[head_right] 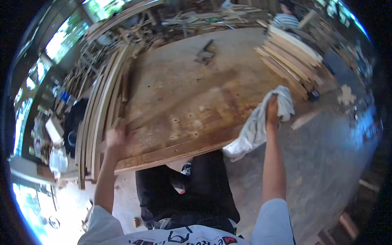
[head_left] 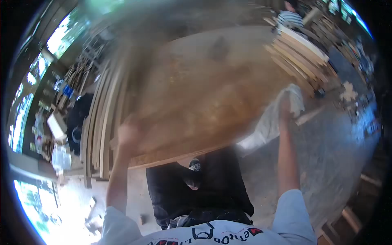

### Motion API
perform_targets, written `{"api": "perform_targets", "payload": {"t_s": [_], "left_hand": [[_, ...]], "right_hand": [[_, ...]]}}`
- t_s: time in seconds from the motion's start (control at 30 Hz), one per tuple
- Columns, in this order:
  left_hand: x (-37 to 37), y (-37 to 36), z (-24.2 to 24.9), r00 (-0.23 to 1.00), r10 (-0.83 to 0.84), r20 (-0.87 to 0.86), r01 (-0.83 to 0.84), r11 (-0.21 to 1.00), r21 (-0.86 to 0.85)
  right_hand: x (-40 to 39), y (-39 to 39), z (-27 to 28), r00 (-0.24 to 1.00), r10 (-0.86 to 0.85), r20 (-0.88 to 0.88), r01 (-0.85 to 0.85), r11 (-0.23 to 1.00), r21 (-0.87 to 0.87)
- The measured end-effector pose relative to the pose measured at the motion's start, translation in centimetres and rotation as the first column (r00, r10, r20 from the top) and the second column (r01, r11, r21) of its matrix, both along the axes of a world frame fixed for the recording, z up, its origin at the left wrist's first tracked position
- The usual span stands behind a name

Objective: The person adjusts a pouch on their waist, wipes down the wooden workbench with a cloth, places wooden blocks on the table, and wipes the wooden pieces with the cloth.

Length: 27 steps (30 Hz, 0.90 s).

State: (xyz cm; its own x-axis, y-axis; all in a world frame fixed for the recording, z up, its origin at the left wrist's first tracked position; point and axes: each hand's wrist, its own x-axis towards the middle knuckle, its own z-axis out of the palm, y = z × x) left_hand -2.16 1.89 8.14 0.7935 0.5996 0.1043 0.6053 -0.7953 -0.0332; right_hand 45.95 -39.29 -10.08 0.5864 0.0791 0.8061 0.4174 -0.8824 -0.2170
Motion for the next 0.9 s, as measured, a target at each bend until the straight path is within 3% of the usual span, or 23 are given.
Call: {"api": "perform_targets", "payload": {"t_s": [0.03,0.07,0.13,0.2,0.27,0.33,0.37,0.43,0.5,0.53,0.67,0.77,0.83,0.87,0.9], "left_hand": [[0.2,-0.2,1.0,0.99,0.123,-0.067,-0.126,0.991,-0.052],[-0.7,0.9,0.7,0.994,0.113,0.003,-0.113,0.993,-0.029],[-2.0,2.3,0.4,0.983,0.103,0.15,-0.111,0.993,0.046],[-3.5,4.8,-0.4,0.963,0.171,0.21,-0.194,0.976,0.094],[-5.7,9.7,-2.6,0.929,0.329,0.168,-0.347,0.934,0.088],[-5.8,8.8,-1.1,0.889,0.404,0.215,-0.429,0.9,0.081],[-5.6,8.4,-0.5,0.867,0.437,0.24,-0.466,0.882,0.076],[-6.7,10.7,-1.2,0.85,0.462,0.253,-0.496,0.863,0.09],[-7.1,10.9,-1.0,0.822,0.502,0.268,-0.54,0.837,0.088],[-7.3,11.1,-0.9,0.809,0.54,0.233,-0.568,0.82,0.072],[-8.2,11.7,-1.2,0.799,0.576,0.172,-0.597,0.793,0.118],[-7.8,11.7,-2.3,0.819,0.553,0.154,-0.574,0.792,0.209],[-7.3,11.6,-2.6,0.835,0.534,0.129,-0.549,0.798,0.247],[-7.0,11.0,-2.1,0.832,0.54,0.126,-0.555,0.815,0.169],[-6.8,10.6,-1.7,0.837,0.536,0.109,-0.546,0.81,0.214]], "right_hand": [[-1.0,0.7,1.2,0.995,-0.021,0.1,0.025,0.999,-0.04],[-3.8,1.2,4.4,0.974,-0.011,0.228,0.014,1.0,-0.009],[-3.3,0.9,4.2,0.972,-0.007,0.237,0.012,1.0,-0.019],[-4.2,1.7,5.0,0.998,0.06,-0.032,-0.054,0.988,0.147],[-0.8,1.5,-0.7,0.986,0.036,0.165,-0.057,0.991,0.12],[-4.5,1.8,5.4,0.993,0.023,0.117,-0.039,0.989,0.141],[-4.8,2.2,5.6,0.996,0.007,0.087,-0.018,0.991,0.132],[-4.5,2.0,5.2,0.999,-0.031,0.026,0.028,0.993,0.116],[-1.1,1.7,-0.7,0.987,0.065,0.15,-0.093,0.977,0.19],[-0.8,1.7,-1.2,0.983,0.085,0.164,-0.116,0.975,0.191],[-1.4,1.7,0.0,0.974,0.19,0.123,-0.21,0.96,0.185],[-0.6,1.6,0.0,0.971,0.171,0.165,-0.18,0.983,0.04],[-0.6,1.9,0.8,0.982,0.141,0.127,-0.138,0.99,-0.027],[-2.0,1.8,3.4,0.991,0.126,0.055,-0.124,0.992,-0.033],[-3.1,2.0,5.5,0.994,0.11,-0.016,-0.11,0.993,-0.039]]}}
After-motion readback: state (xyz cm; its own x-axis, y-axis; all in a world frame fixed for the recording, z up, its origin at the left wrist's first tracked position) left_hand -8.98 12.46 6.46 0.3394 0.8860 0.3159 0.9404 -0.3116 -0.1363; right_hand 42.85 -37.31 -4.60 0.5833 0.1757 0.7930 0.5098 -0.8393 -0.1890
